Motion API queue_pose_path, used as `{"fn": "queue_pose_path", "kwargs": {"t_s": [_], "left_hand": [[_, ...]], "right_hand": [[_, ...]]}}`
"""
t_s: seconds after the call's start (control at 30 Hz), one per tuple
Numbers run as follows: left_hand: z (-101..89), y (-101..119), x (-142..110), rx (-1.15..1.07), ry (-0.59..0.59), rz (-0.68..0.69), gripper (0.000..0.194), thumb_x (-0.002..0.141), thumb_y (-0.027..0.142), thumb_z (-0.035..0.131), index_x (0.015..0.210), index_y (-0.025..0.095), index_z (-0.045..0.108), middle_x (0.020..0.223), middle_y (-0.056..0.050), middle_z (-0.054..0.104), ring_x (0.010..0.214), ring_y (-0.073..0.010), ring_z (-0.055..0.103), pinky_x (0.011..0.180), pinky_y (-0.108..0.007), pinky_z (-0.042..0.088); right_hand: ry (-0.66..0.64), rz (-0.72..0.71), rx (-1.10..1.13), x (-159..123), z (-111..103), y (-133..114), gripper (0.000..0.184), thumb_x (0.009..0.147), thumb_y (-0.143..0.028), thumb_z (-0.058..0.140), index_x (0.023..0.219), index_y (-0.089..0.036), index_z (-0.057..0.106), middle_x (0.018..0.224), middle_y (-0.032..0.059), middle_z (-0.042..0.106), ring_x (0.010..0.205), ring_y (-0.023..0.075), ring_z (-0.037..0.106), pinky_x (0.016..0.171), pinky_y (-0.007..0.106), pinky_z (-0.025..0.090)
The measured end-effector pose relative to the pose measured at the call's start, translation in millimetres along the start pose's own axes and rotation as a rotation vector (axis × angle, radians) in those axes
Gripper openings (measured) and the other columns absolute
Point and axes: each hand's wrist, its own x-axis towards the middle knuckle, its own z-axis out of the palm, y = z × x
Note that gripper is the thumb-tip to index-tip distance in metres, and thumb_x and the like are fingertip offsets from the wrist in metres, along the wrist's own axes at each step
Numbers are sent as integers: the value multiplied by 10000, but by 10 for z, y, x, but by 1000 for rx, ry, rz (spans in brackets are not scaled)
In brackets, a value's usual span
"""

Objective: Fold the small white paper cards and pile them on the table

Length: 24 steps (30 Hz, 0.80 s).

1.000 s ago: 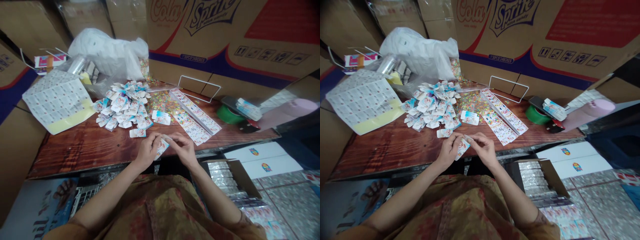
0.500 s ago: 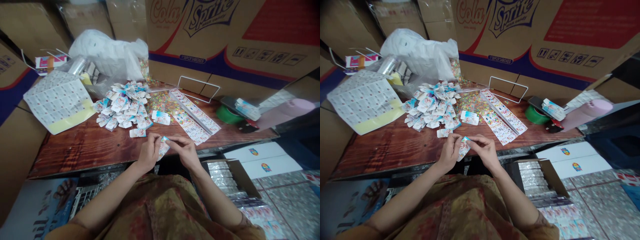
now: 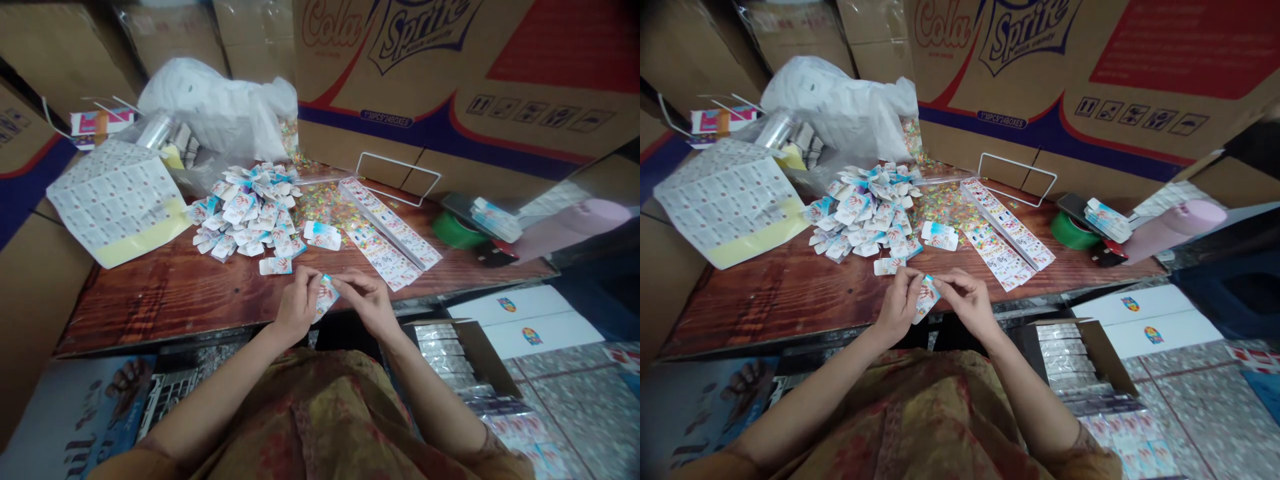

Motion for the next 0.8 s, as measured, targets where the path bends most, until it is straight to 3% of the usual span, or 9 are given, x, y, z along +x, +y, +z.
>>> {"fn": "queue_pose_path", "kwargs": {"t_s": [0.2,0.33,0.43,0.47,0.57,0.7,0.8], "left_hand": [[-70,-10,66,-75,-7,-39,207,948,287,351,1054,197,505,971,-44,639,864,-144,616,749,-254,445],[-244,-52,300,-38,-54,-65,246,941,330,383,1059,197,552,896,-26,654,798,-144,613,713,-245,447],[-475,-58,670,150,61,-60,294,923,339,427,1161,188,511,826,-22,640,706,-154,596,677,-261,444],[-564,-56,826,240,111,-44,313,918,326,436,1189,181,497,831,-30,636,703,-164,596,689,-278,447],[-830,-77,1339,472,235,28,339,906,264,443,1228,163,480,970,-87,637,871,-228,618,792,-343,452],[-1103,-234,1963,665,295,59,397,891,199,418,1285,201,464,1137,-120,613,1062,-288,573,894,-405,428],[-1184,-343,2206,808,260,3,468,851,125,418,1311,196,468,1222,-160,562,1123,-336,525,899,-449,422]], "right_hand": [[-95,-163,-180,-57,57,75,275,911,-359,534,1124,-254,675,880,33,672,807,168,605,773,316,480],[-167,-201,-351,227,-8,237,343,954,-364,431,1236,-249,589,1113,65,648,1022,205,597,898,351,456],[35,-204,-663,648,-112,423,344,914,-365,496,1179,-182,617,1021,106,638,941,240,595,883,384,457],[49,-176,-794,790,-139,489,351,907,-340,502,1189,-159,607,1051,130,624,974,258,577,887,392,452],[-74,-75,-1116,1112,-161,648,461,854,-284,584,1271,-94,535,1204,185,557,1122,308,487,962,409,394],[-120,-27,-1155,1232,-112,710,346,772,-240,678,1091,-111,645,1117,179,591,1081,328,480,931,410,397],[-77,-39,-1101,1202,-119,698,278,752,-223,687,1015,-134,667,1094,172,599,1069,324,480,910,405,398]]}}
